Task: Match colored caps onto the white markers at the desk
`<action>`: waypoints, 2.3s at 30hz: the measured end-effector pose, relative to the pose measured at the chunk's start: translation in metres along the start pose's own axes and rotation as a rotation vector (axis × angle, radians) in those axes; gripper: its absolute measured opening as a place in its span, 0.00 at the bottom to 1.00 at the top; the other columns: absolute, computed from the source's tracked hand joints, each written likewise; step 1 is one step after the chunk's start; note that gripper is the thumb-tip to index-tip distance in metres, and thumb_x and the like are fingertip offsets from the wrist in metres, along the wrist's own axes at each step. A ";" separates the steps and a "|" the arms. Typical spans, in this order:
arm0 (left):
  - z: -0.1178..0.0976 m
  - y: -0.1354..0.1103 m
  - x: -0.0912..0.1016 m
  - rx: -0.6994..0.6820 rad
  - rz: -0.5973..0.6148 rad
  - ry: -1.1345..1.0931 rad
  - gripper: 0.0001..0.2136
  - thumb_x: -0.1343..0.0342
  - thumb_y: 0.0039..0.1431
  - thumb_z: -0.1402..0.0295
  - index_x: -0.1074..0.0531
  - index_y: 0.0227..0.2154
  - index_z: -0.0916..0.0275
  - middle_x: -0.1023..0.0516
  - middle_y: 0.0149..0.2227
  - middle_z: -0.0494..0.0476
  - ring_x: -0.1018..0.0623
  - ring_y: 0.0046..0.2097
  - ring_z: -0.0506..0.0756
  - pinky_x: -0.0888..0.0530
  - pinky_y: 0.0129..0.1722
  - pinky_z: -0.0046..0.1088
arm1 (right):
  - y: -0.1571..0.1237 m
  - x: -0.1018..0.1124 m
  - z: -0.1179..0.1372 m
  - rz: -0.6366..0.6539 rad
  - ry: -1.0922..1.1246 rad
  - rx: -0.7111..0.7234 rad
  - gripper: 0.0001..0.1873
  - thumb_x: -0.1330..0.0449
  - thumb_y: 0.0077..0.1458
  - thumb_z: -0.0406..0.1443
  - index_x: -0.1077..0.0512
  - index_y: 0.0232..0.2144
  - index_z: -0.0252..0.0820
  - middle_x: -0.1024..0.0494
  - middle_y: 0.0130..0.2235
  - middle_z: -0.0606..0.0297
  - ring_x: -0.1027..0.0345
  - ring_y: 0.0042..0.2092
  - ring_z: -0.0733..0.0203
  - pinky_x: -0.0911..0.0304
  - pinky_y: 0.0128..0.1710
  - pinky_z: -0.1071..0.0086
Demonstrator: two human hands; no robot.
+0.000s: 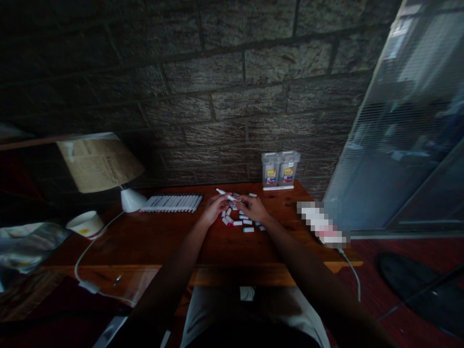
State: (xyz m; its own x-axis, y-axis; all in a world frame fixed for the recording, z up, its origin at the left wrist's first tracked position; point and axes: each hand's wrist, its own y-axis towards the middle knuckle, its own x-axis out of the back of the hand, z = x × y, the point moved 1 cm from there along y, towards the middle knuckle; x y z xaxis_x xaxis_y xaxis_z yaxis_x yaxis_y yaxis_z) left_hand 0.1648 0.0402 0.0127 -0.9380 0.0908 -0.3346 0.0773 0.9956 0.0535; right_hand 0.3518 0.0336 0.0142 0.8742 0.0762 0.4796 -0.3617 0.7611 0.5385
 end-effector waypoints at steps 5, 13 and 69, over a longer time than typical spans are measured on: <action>0.001 0.000 -0.002 -0.020 -0.003 0.012 0.18 0.30 0.42 0.60 0.19 0.36 0.65 0.21 0.29 0.55 0.28 0.26 0.47 0.37 0.26 0.21 | 0.001 -0.001 0.000 -0.004 -0.031 0.016 0.20 0.45 0.61 0.48 0.21 0.40 0.41 0.21 0.29 0.66 0.32 0.29 0.63 0.39 0.32 0.72; 0.000 0.001 -0.001 -0.108 -0.092 0.089 0.22 0.31 0.42 0.50 0.20 0.33 0.65 0.18 0.34 0.63 0.31 0.23 0.46 0.42 0.22 0.23 | 0.003 0.000 -0.007 -0.114 -0.064 -0.025 0.17 0.48 0.63 0.46 0.25 0.41 0.42 0.19 0.36 0.62 0.28 0.35 0.60 0.35 0.38 0.70; 0.001 0.008 0.010 -0.063 -0.371 0.099 0.14 0.32 0.43 0.57 0.23 0.25 0.65 0.24 0.24 0.54 0.34 0.20 0.44 0.41 0.21 0.21 | 0.004 0.007 -0.003 -0.265 -0.143 -0.172 0.21 0.52 0.65 0.46 0.25 0.41 0.40 0.21 0.31 0.61 0.29 0.31 0.60 0.39 0.33 0.71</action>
State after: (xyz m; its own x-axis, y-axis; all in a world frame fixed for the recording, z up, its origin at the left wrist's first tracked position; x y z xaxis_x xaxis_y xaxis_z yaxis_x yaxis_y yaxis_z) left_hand 0.1564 0.0488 0.0089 -0.9267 -0.2809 -0.2498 -0.2911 0.9567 0.0043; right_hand 0.3576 0.0393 0.0173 0.8717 -0.2202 0.4378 -0.0578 0.8409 0.5381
